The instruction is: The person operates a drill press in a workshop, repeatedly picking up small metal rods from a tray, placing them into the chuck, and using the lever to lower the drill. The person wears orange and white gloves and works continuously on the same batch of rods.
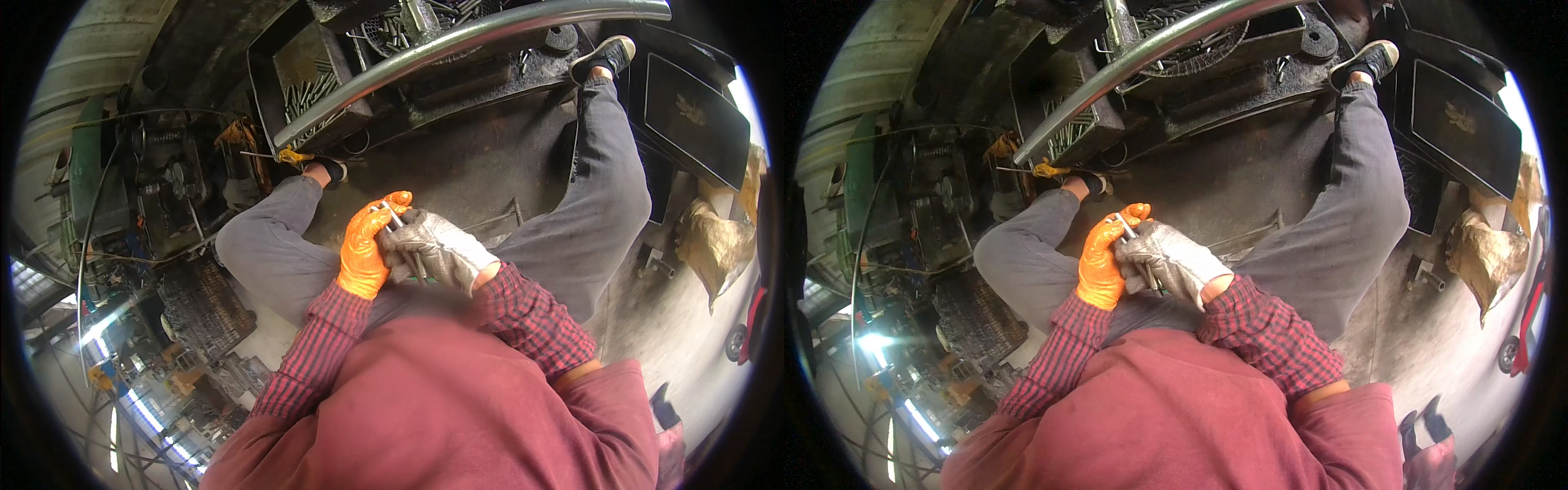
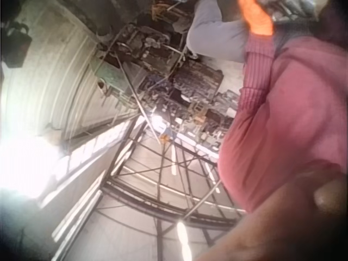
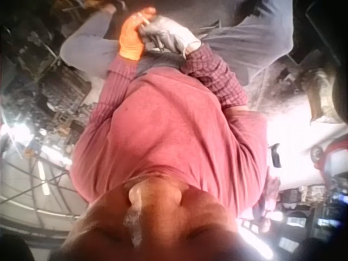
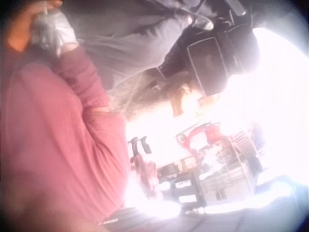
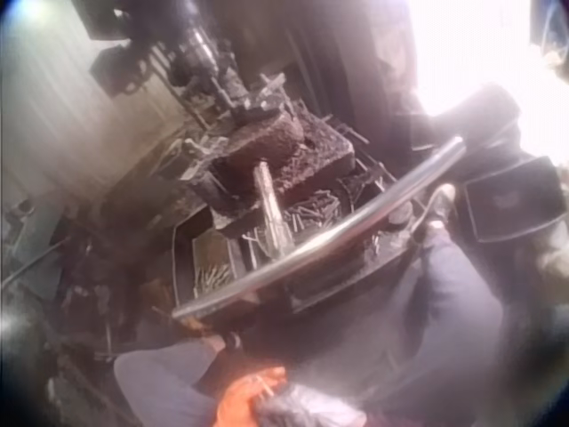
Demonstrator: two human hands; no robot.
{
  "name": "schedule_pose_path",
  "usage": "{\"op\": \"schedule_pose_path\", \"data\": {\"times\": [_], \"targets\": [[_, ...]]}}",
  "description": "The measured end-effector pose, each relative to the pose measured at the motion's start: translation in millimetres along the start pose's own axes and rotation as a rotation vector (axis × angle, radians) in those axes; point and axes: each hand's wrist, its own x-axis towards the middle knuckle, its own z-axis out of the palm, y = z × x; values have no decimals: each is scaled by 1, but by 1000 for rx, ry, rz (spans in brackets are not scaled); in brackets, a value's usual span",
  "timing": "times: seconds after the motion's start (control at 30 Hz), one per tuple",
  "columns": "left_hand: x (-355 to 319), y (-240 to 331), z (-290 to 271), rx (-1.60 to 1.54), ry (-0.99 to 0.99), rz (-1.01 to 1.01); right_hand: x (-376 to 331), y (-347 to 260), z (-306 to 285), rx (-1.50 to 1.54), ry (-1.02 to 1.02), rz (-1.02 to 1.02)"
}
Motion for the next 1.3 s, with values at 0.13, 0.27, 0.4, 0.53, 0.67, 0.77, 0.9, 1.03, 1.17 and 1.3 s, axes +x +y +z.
{"op": "schedule_pose_path", "data": {"times": [0.13, 0.27, 0.4, 0.53, 0.67, 0.77, 0.9, 1.03, 1.17, 1.3], "targets": [[22, -15, 2, -127, -42, -64, 13, 9, -5, -187, 176, -95], [28, -22, 9, -176, -67, -62, 5, 8, -15, -348, 220, -68], [34, -31, 17, -146, -57, -36, 8, 18, -24, -944, 172, -333], [46, -40, 17, -39, 9, -38, 3, 43, -36, -1548, 358, -879], [55, -42, 3, -469, -6, -214, 26, 59, -24, -1976, 361, -439], [64, -42, 2, -564, 85, -335, 13, 58, -22, -1910, 400, -626], [57, -36, 12, -581, -111, -230, -7, 41, 9, -1743, 598, -533], [47, -21, 18, -623, -91, -284, -12, 8, 33, -703, 625, -169], [44, -17, 23, -809, -70, -252, -16, -1, 34, -278, 565, -122], [49, -19, 21, -855, -131, -213, -20, 11, 31, -482, 701, -242]]}}
